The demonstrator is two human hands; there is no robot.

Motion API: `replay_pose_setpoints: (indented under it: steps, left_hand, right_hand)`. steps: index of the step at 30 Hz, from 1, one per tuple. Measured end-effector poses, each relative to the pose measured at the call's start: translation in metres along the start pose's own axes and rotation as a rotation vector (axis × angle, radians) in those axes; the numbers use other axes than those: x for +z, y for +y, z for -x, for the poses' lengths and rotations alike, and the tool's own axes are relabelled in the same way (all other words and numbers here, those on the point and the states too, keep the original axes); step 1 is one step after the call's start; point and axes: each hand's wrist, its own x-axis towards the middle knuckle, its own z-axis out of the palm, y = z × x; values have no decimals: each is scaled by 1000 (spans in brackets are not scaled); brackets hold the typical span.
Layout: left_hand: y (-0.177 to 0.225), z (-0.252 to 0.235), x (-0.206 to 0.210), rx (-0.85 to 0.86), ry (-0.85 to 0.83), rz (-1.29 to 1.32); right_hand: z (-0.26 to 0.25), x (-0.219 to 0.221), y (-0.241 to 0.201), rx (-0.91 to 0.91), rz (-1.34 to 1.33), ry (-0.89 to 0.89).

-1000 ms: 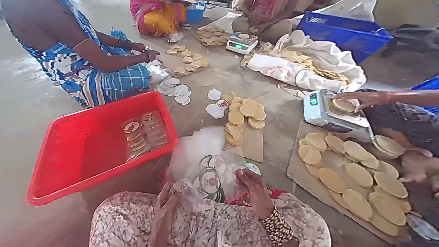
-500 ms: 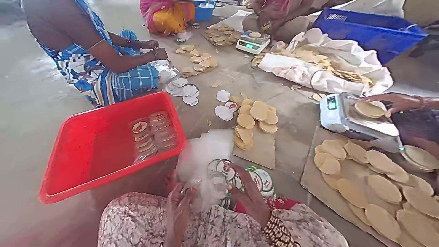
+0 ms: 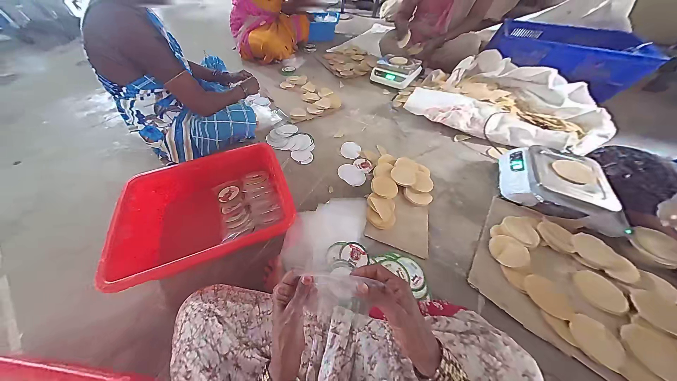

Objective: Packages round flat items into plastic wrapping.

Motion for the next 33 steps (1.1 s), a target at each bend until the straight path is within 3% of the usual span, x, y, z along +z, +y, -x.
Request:
replay_pose_setpoints:
  steps: [4,7,12,15,17,19,22,25,27,30,33]
  left_hand:
    - [-1,5,-8,227,-262,-335]
    - [4,13,1,320,-349,-467]
    - [13,22,8,257,-141,-211]
    - [19,24,5,217,-32,-180]
    - [18,28,-3,307,-72,-471]
    - [25,29,-5,465,-180,-856]
    - [40,33,2,618,-420,-1095]
    - [49,29,-2,322,-790,-835]
    - [43,22,-9,86,-871,-630]
    - [31,30,-10,-41,-743,-369]
    - [23,35,-7,-4,-550,-317]
  right_hand:
    - [9,-7,-15,-148,246,-201]
    - [15,3,-30,-152,336,-250]
    - [26,1,-31,-126,481,-188]
    - [33,-5,-24,-116,215,-43]
    - [34,-11,-22,-140,220,-1]
    - [34,-15,-21,-247,491,-7]
    - [39,-12,-27,-474,740,-205]
    - [39,-12,-28,-554,686,-369]
    - [39,-16,-29,-497,591,-431]
    - [35,-25,-23,-276,389,-446]
    - [7,-64,3,-32,547,-141]
